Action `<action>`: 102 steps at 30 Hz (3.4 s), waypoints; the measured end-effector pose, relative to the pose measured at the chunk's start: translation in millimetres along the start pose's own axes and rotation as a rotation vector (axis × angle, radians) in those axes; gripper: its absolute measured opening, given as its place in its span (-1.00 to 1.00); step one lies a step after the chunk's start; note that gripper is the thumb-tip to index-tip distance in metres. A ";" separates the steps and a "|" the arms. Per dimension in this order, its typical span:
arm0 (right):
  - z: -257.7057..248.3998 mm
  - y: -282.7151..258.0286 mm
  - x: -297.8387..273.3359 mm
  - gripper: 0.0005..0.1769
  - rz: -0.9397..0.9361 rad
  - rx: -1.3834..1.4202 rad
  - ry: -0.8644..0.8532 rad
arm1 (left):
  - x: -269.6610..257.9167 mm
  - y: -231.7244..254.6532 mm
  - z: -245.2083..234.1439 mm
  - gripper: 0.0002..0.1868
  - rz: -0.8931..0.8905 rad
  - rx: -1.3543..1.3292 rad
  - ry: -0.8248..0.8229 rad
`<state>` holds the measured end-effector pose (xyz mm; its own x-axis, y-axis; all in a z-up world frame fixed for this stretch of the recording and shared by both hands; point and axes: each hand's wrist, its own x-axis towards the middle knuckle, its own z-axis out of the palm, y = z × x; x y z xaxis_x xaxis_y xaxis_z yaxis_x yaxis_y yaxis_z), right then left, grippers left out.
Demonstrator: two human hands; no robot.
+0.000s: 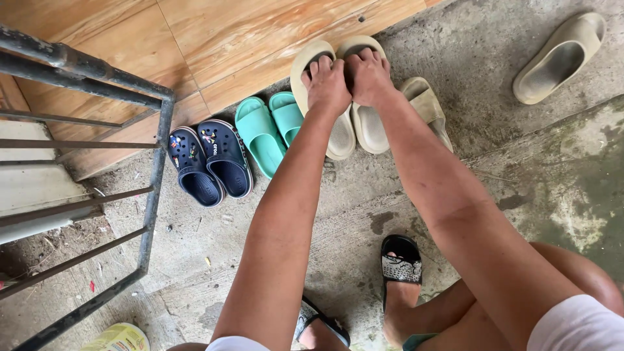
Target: Organizing a basket of cleaning supplies and arranging several pairs of shoes on a balcony floor.
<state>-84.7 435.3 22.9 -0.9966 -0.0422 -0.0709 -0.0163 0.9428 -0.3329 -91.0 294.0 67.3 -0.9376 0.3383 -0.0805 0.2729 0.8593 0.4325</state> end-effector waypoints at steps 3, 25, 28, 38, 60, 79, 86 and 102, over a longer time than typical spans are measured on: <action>-10.3 -15.4 3.4 -0.50 0.008 0.053 0.123 | 4.4 -19.2 13.8 -0.49 -0.011 -0.017 0.014; -59.8 8.8 -169.7 -0.50 0.193 0.463 0.614 | -110.9 81.2 26.6 -0.30 0.125 -0.444 0.271; -60.8 18.3 -172.6 -0.50 0.226 0.461 0.614 | -110.3 99.8 37.1 -0.33 0.088 -0.439 0.214; -60.4 106.8 -144.4 -0.52 0.290 0.499 0.659 | -64.0 144.8 103.0 -0.45 0.207 -0.496 0.179; -36.2 334.9 -101.7 -0.07 0.556 0.230 0.474 | -15.7 191.1 108.7 -0.38 0.179 0.471 -0.273; -47.3 168.9 -105.1 -0.15 0.197 0.173 0.135 | 31.2 169.9 121.0 -0.34 0.100 0.529 -0.360; -18.6 177.2 -80.4 -0.51 0.171 0.217 0.305 | -17.0 151.3 115.2 -0.30 0.301 0.288 -0.164; -110.0 138.6 -120.2 -0.44 -0.083 0.223 0.368 | -91.7 158.6 39.8 -0.24 0.175 -0.043 -0.069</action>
<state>24.0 607.4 88.7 -0.9556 0.0443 0.2913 -0.1197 0.8450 -0.5211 46.9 414.5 107.5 -0.8594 0.5075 -0.0614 0.4193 0.7685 0.4833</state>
